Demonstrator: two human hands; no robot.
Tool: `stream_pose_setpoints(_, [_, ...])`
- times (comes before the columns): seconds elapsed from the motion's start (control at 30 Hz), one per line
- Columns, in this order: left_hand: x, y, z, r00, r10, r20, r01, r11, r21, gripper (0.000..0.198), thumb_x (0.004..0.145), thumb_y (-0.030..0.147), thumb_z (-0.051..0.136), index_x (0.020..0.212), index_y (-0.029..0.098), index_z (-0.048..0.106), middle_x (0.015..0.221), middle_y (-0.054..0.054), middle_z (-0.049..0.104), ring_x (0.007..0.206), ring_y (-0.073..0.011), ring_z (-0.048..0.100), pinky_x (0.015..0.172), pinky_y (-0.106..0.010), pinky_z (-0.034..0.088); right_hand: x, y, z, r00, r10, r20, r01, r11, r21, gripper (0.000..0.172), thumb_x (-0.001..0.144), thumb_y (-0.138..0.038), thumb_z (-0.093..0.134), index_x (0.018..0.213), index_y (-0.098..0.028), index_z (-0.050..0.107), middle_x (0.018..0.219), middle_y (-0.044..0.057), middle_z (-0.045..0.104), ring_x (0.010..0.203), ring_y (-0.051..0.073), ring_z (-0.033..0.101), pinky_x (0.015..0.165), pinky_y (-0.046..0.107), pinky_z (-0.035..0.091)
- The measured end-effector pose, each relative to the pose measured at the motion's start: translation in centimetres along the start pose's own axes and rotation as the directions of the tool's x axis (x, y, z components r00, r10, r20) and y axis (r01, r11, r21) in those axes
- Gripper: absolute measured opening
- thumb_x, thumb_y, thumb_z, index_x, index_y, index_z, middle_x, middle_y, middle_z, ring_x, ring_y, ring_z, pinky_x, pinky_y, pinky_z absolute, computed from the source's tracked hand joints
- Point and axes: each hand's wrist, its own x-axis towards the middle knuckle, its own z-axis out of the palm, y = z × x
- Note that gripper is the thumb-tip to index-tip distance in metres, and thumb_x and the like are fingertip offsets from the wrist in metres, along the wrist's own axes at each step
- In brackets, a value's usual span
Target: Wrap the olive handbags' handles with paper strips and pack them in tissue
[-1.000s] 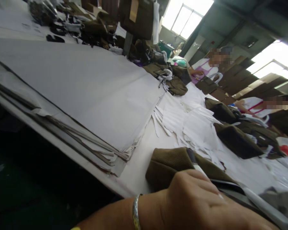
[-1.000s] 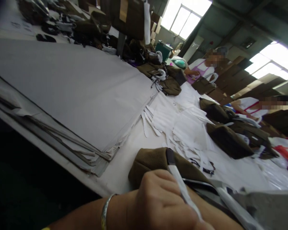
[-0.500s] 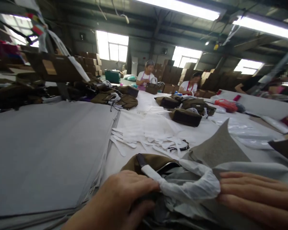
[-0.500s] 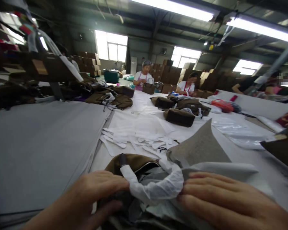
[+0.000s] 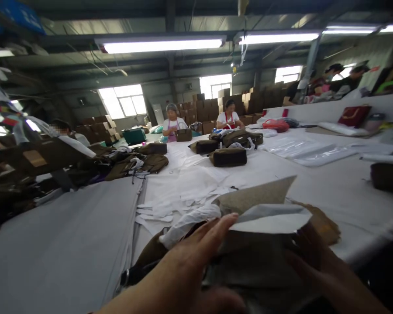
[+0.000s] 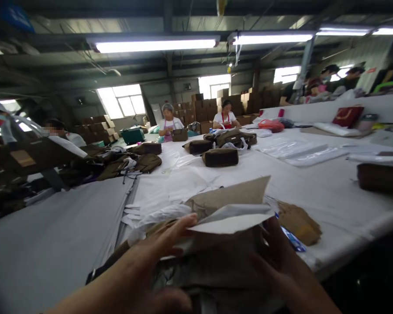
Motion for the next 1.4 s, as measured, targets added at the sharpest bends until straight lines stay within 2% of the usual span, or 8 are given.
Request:
stream_pose_setpoints(0.27, [3.9, -1.1, 5.7, 0.995, 0.094, 0.031, -0.098, 0.982, 0.164, 0.139, 0.054, 0.053, 0.093, 0.159, 0.041, 0.003, 0.164, -0.013, -0.028, 0.148, -0.0514, 0.011, 0.109, -0.064, 0.040, 0.2, -4.5, 1.0, 0.923, -0.030, 0.384, -0.081, 0.960, 0.270, 0.075, 0.088, -0.054, 0.069, 0.151, -0.023, 0.044, 0.150, 0.013, 0.050, 0.134, 0.033, 0.052, 0.106, 0.045, 0.051])
stream_pose_setpoints(0.5, [5.4, -2.8, 4.7, 0.987, 0.070, -0.142, -0.040, 0.978, 0.204, 0.096, 0.075, 0.002, 0.050, 0.159, 0.035, 0.019, 0.164, -0.011, 0.028, 0.148, -0.0332, 0.032, 0.114, -0.054, 0.040, -1.5, -4.0, -0.5, 0.673, -0.736, -0.077, 0.676, 0.654, -0.338, 0.044, 0.093, -0.035, 0.065, 0.136, -0.033, 0.062, 0.138, 0.003, 0.063, 0.135, 0.029, 0.051, 0.119, 0.046, 0.036])
stream_pose_setpoints(0.6, [4.9, -3.9, 3.5, 0.970, 0.106, -0.219, -0.076, 0.987, 0.141, 0.096, 0.075, 0.000, 0.046, 0.159, 0.035, 0.017, 0.164, -0.006, 0.031, 0.151, -0.0266, 0.027, 0.119, -0.051, 0.034, -0.2, -1.7, -1.2, 0.800, -0.484, -0.356, 0.427, 0.875, -0.230, 0.061, 0.093, -0.054, 0.059, 0.149, -0.032, 0.048, 0.154, 0.005, 0.046, 0.144, 0.032, 0.040, 0.122, 0.054, 0.025])
stream_pose_setpoints(0.73, [4.5, -3.5, 3.3, 0.966, 0.053, -0.252, -0.026, 0.994, 0.108, 0.098, 0.081, 0.008, 0.053, 0.159, 0.040, 0.004, 0.164, -0.004, 0.030, 0.151, -0.0269, 0.028, 0.119, -0.056, 0.032, 1.0, -0.4, 1.0, 0.993, 0.104, -0.060, -0.066, 0.889, 0.453, 0.077, 0.090, -0.070, 0.056, 0.155, -0.032, 0.037, 0.158, 0.007, 0.040, 0.145, 0.031, 0.037, 0.115, 0.048, 0.039])
stream_pose_setpoints(0.9, [5.3, -1.7, 4.6, 0.983, 0.055, -0.177, -0.025, 0.985, 0.171, 0.139, 0.063, 0.034, 0.089, 0.158, 0.037, -0.012, 0.169, -0.014, -0.002, 0.153, -0.0406, 0.005, 0.114, -0.062, 0.035, -0.4, -3.4, 5.4, 0.894, -0.035, 0.447, -0.339, 0.601, 0.724, 0.072, 0.087, -0.073, 0.057, 0.140, -0.024, 0.059, 0.127, 0.011, 0.068, 0.126, 0.032, 0.059, 0.109, 0.044, 0.046])
stream_pose_setpoints(1.03, [4.8, -2.1, 4.1, 0.954, 0.210, -0.213, -0.162, 0.962, 0.221, 0.111, 0.077, 0.025, 0.076, 0.160, 0.034, 0.003, 0.169, -0.012, 0.003, 0.152, -0.0364, 0.016, 0.114, -0.050, 0.043, -0.6, -4.6, 6.6, 0.749, -0.233, 0.620, -0.412, 0.569, 0.711, 0.078, 0.088, -0.080, 0.046, 0.135, -0.020, 0.063, 0.118, 0.014, 0.071, 0.118, 0.030, 0.064, 0.105, 0.043, 0.048])
stream_pose_setpoints(1.2, [1.9, -3.5, 1.7, 0.953, 0.157, -0.259, -0.094, 0.966, 0.242, 0.093, 0.083, 0.022, 0.071, 0.158, 0.038, 0.019, 0.167, -0.006, 0.022, 0.148, -0.0325, 0.031, 0.114, -0.042, 0.044, 1.3, -2.1, 7.5, 0.823, -0.434, 0.367, 0.194, 0.821, 0.537, 0.036, 0.104, -0.044, 0.045, 0.118, -0.020, 0.068, 0.110, 0.010, 0.072, 0.108, 0.023, 0.068, 0.098, 0.036, 0.053])
stream_pose_setpoints(1.4, [-1.4, -4.4, -0.4, 0.979, 0.193, -0.062, -0.160, 0.923, 0.351, 0.063, 0.095, 0.024, 0.057, 0.152, 0.039, 0.036, 0.161, -0.006, 0.036, 0.144, -0.0290, 0.043, 0.116, -0.043, 0.040, 1.4, -1.4, 7.5, 0.420, -0.672, 0.610, 0.857, 0.516, -0.022, 0.052, 0.082, -0.002, 0.050, 0.130, -0.020, 0.060, 0.128, 0.010, 0.066, 0.131, 0.022, 0.053, 0.122, 0.045, 0.027])
